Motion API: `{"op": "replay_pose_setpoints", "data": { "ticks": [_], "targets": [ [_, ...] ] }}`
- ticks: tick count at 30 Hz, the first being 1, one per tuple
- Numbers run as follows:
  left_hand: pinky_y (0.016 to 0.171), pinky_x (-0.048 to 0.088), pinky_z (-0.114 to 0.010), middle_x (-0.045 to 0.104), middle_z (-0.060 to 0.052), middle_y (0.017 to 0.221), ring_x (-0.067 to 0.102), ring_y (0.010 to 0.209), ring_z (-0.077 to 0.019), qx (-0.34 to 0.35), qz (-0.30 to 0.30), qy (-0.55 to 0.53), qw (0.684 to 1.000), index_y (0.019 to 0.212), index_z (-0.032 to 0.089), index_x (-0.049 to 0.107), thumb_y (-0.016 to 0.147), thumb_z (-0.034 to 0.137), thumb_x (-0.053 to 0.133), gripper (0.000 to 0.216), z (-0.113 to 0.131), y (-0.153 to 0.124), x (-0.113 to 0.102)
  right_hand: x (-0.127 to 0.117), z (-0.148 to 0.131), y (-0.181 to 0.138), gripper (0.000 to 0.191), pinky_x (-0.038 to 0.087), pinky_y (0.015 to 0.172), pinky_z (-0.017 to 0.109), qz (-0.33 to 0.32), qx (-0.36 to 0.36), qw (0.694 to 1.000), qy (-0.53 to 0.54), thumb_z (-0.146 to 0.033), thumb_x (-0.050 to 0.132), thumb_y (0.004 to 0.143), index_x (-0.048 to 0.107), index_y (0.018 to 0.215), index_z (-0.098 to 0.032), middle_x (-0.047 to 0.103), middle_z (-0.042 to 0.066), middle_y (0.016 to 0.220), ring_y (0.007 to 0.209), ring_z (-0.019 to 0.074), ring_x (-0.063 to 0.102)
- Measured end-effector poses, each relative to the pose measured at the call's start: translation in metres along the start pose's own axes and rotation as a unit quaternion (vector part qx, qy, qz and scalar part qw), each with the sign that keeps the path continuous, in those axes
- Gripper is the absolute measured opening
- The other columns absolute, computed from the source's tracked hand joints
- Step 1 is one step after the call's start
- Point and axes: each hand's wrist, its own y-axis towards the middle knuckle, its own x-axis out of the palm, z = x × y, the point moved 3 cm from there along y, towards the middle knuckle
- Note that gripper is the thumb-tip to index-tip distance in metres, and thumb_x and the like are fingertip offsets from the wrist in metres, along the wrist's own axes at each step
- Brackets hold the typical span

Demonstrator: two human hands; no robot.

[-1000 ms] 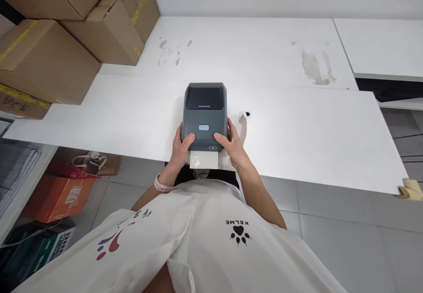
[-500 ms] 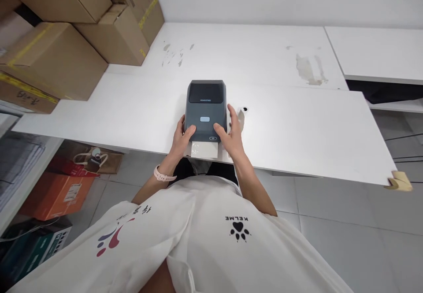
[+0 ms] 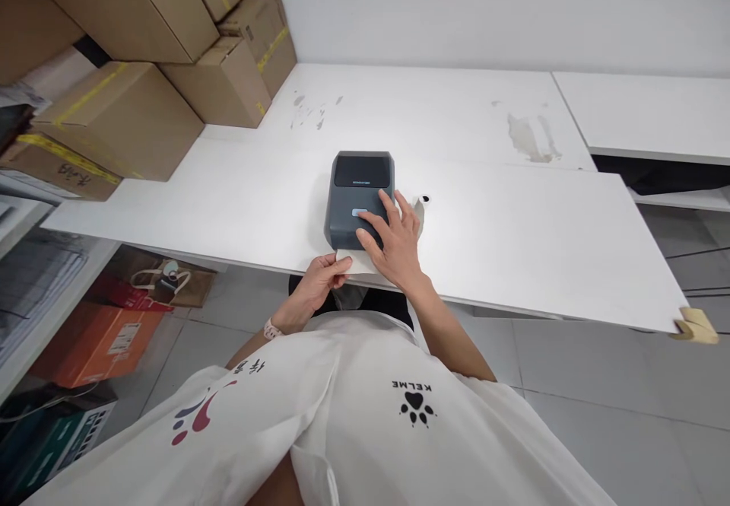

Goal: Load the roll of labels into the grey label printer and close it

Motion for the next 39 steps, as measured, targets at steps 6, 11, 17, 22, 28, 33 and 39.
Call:
{"op": "replay_pose_setpoints", "data": {
  "ticks": [6,11,17,22,28,33,39],
  "targets": [
    [0.051,0.030,-0.024,0.053,0.004,0.054,0.044,0.049,-0.0069,0.039,0.023,0.093,0.995,0.059,0.018,0.054,0.071,0.059,0.078,0.048,-0.004,-0.001,-0.007,-0.001,-0.003,0.009,0.030,0.015,0.125,0.061,0.017,-0.037,0.997,-0.062,-0.044,0.043,0.104,0.067,0.121,-0.036,0.054,-0.003,0.155,0.155,0.0324,0.030],
    [0.056,0.037,-0.025,0.051,0.004,0.058,0.046,0.055,-0.0090,0.201,0.183,0.119,0.955,0.062,0.020,0.054,0.090,0.052,0.061,0.042,0.007,-0.001,-0.019,0.005,0.000,0.008,0.030,0.013,0.125,0.063,0.018,-0.028,0.998,-0.058,-0.050,0.046,0.103,0.066,0.122,-0.038,0.054,-0.004,0.155,0.156,0.0336,0.029],
    [0.118,0.040,-0.037,0.047,-0.005,0.160,0.043,0.147,-0.0229,0.257,0.201,0.160,0.932,0.143,0.030,0.053,0.098,0.053,0.050,0.050,0.024,0.007,-0.020,0.012,0.012,-0.016,0.058,0.024,0.123,0.064,0.008,0.046,0.996,0.071,-0.059,0.038,0.102,0.044,0.149,-0.027,0.029,0.010,0.170,0.160,0.0333,0.017],
    [0.131,0.022,-0.041,0.034,0.001,0.169,0.026,0.158,-0.0229,0.255,0.161,0.183,0.936,0.153,0.031,0.045,0.100,0.061,0.037,0.061,0.022,0.013,-0.018,0.021,0.027,-0.031,0.060,0.023,0.125,0.064,-0.006,0.144,0.974,0.174,-0.056,0.025,0.104,0.024,0.160,-0.033,0.031,0.007,0.169,0.161,0.0282,0.016],
    [0.131,0.023,-0.038,0.036,0.000,0.168,0.026,0.158,-0.0211,0.246,0.179,0.171,0.937,0.155,0.028,0.043,0.101,0.062,0.033,0.065,0.013,0.019,-0.018,0.029,0.028,-0.032,0.069,0.026,0.126,0.060,0.026,0.152,0.962,0.226,-0.064,0.031,0.101,0.025,0.161,-0.033,0.033,0.008,0.168,0.157,0.0286,0.026],
    [0.132,0.020,-0.036,0.035,0.001,0.168,0.023,0.160,-0.0196,0.255,0.174,0.173,0.935,0.155,0.028,0.043,0.102,0.062,0.030,0.065,0.017,0.016,-0.016,0.023,0.021,-0.033,0.061,0.030,0.126,0.056,0.008,0.176,0.949,0.261,-0.058,0.026,0.104,0.025,0.161,-0.036,0.032,0.004,0.169,0.157,0.0255,0.028],
    [0.128,0.030,-0.039,0.045,-0.001,0.163,0.032,0.156,-0.0225,0.314,0.165,0.157,0.922,0.147,0.029,0.055,0.103,0.058,0.028,0.059,0.047,0.021,-0.016,0.006,0.022,-0.008,0.062,0.030,0.126,0.056,0.039,0.134,0.953,0.271,-0.059,0.016,0.105,0.022,0.162,-0.035,0.031,0.005,0.169,0.157,0.0277,0.028]
  ]
}}
